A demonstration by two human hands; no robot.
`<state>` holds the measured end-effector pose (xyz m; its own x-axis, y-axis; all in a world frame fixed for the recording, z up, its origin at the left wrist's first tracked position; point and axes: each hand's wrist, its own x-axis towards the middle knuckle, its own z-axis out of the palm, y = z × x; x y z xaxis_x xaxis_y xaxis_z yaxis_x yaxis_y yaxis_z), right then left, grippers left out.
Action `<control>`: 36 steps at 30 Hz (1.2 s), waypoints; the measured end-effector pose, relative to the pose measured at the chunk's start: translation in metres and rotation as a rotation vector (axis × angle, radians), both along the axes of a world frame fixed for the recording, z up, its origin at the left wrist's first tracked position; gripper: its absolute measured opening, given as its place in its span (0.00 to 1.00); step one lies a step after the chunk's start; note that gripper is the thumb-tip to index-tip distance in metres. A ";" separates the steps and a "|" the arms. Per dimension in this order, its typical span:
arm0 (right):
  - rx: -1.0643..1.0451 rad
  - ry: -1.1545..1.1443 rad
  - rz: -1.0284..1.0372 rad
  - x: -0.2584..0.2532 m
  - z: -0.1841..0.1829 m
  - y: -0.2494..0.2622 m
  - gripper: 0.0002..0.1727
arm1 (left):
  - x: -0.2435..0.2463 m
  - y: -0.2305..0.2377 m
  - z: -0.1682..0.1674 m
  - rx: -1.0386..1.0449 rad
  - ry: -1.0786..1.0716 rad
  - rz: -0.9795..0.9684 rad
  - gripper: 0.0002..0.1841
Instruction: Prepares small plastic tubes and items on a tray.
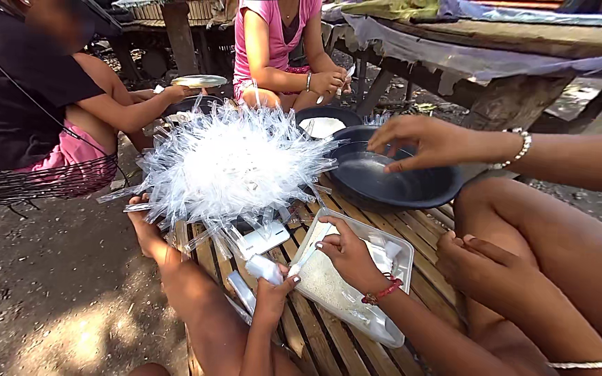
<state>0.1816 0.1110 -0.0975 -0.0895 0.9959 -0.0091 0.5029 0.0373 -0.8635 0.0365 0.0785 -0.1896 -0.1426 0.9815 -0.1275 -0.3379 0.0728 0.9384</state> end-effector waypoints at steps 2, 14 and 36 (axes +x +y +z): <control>0.281 -0.094 0.051 -0.002 0.006 -0.010 0.27 | -0.001 0.000 0.001 0.002 -0.039 0.010 0.12; 0.232 -0.294 0.216 0.008 -0.054 -0.009 0.24 | -0.007 -0.011 0.007 0.058 -0.171 0.016 0.07; 0.309 0.169 0.126 -0.003 0.043 -0.075 0.03 | -0.008 -0.050 0.086 0.222 0.040 -0.366 0.16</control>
